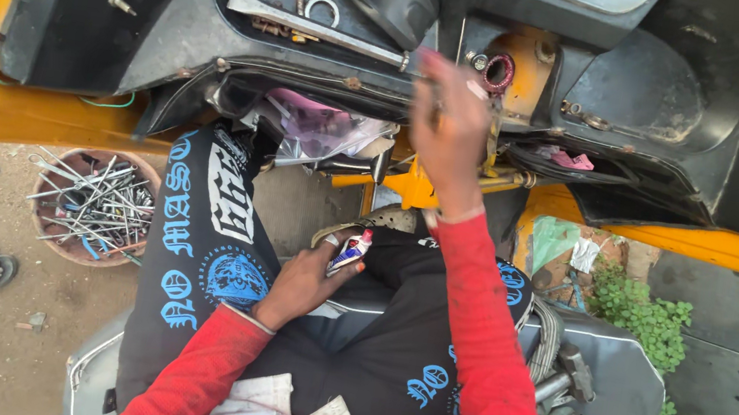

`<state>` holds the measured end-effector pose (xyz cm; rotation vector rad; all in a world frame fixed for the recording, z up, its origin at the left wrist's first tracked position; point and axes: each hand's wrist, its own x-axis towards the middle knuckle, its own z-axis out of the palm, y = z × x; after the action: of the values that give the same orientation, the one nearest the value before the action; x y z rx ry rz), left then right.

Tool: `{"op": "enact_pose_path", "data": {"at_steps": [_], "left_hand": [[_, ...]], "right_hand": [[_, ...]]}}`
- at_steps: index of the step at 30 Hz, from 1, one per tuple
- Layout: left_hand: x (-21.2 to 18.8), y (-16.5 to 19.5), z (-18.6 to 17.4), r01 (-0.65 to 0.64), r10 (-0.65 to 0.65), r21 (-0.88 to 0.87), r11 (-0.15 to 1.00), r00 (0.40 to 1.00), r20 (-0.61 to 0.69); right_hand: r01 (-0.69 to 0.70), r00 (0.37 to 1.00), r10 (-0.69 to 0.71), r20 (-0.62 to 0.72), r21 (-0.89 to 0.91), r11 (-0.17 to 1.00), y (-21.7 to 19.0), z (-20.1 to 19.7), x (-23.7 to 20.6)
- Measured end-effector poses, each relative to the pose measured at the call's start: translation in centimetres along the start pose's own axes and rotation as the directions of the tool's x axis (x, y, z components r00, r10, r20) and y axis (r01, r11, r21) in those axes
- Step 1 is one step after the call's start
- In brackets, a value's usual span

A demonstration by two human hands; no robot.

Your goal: The person works on the ignition area of a yellow auto-rickshaw, manipulating a metal ring and applying a red substance from a tube into the lock cylinder. They repeatedly insert and remove the ring while spreading the substance inside the mechanism.

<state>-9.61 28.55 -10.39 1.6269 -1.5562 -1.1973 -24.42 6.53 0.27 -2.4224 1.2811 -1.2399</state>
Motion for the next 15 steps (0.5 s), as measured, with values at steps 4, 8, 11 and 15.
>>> {"op": "enact_pose_path", "data": {"at_steps": [4, 8, 11, 15], "left_hand": [[0.2, -0.6, 0.1, 0.019, -0.019, -0.026, 0.999, 1.000, -0.001], [0.4, -0.8, -0.3, -0.021, 0.015, -0.082, 0.996, 0.997, -0.075], [0.5, -0.9, -0.7, 0.006, -0.013, -0.084, 0.996, 0.996, -0.084], [0.3, -0.6, -1.0, 0.071, -0.072, -0.066, 0.995, 0.997, -0.013]], "right_hand": [[0.374, 0.916, -0.348, 0.200, -0.106, 0.921, -2.4, 5.3, 7.7], [0.592, 0.766, -0.465, 0.443, -0.207, 0.779, -2.4, 10.3, 12.2], [0.630, 0.727, -0.457, 0.512, -0.234, 0.741, -1.8, 12.0, 12.6], [0.594, 0.773, -0.434, 0.462, -0.288, 0.752, -1.2, 12.0, 12.1]]}}
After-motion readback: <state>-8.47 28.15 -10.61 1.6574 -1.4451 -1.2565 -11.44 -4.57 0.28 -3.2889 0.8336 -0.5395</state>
